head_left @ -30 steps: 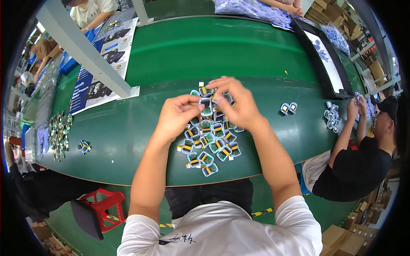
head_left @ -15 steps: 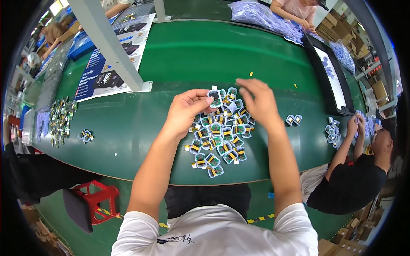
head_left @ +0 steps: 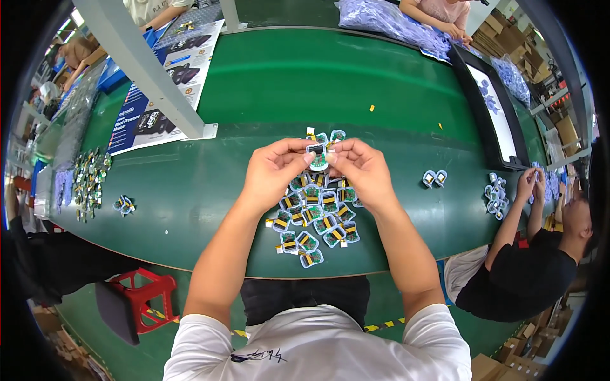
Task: Manually preparing and peeling small electronic components or labels on an assembly line workbench.
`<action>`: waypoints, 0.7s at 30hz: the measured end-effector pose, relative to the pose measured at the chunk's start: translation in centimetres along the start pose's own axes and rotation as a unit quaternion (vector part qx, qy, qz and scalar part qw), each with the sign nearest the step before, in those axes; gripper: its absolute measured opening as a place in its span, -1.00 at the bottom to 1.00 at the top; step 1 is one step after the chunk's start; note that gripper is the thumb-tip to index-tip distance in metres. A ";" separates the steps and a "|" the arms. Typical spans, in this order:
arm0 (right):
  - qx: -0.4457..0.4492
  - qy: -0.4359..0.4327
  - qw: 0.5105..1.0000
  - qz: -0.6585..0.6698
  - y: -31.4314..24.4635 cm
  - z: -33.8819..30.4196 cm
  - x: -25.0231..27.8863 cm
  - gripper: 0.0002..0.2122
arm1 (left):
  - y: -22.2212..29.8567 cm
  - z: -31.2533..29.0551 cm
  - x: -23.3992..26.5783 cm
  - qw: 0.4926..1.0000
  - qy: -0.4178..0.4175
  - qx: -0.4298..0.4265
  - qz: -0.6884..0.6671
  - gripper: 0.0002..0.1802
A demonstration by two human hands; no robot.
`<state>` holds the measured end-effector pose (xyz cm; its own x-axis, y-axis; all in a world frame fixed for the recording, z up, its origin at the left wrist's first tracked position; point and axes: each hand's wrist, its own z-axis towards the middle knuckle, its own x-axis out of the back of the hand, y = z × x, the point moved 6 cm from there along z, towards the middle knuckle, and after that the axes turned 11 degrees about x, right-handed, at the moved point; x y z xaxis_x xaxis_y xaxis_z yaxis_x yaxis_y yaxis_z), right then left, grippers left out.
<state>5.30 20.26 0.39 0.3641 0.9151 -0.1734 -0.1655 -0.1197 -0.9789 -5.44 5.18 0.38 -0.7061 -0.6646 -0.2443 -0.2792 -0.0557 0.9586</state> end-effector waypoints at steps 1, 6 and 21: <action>0.026 0.007 1.000 0.010 -0.3 0.0 0.1 -0.84 | 0.0 0.0 0.0 1.000 0.000 -0.003 0.008 -0.71; 0.168 -0.006 0.981 -0.094 -2.4 -0.3 0.2 -0.87 | -0.3 0.3 0.2 0.999 0.005 0.002 0.040 -0.72; 0.297 -0.016 0.881 -0.369 -4.2 -0.8 -1.0 -0.92 | -0.6 -0.1 -0.5 0.991 -0.078 0.102 0.028 -0.63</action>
<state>6.32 19.55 4.64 0.5485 0.6708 0.4991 -0.3477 0.7259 -0.5934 -4.86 5.51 -0.08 -0.8122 -0.5375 -0.2267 -0.3514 0.1404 0.9256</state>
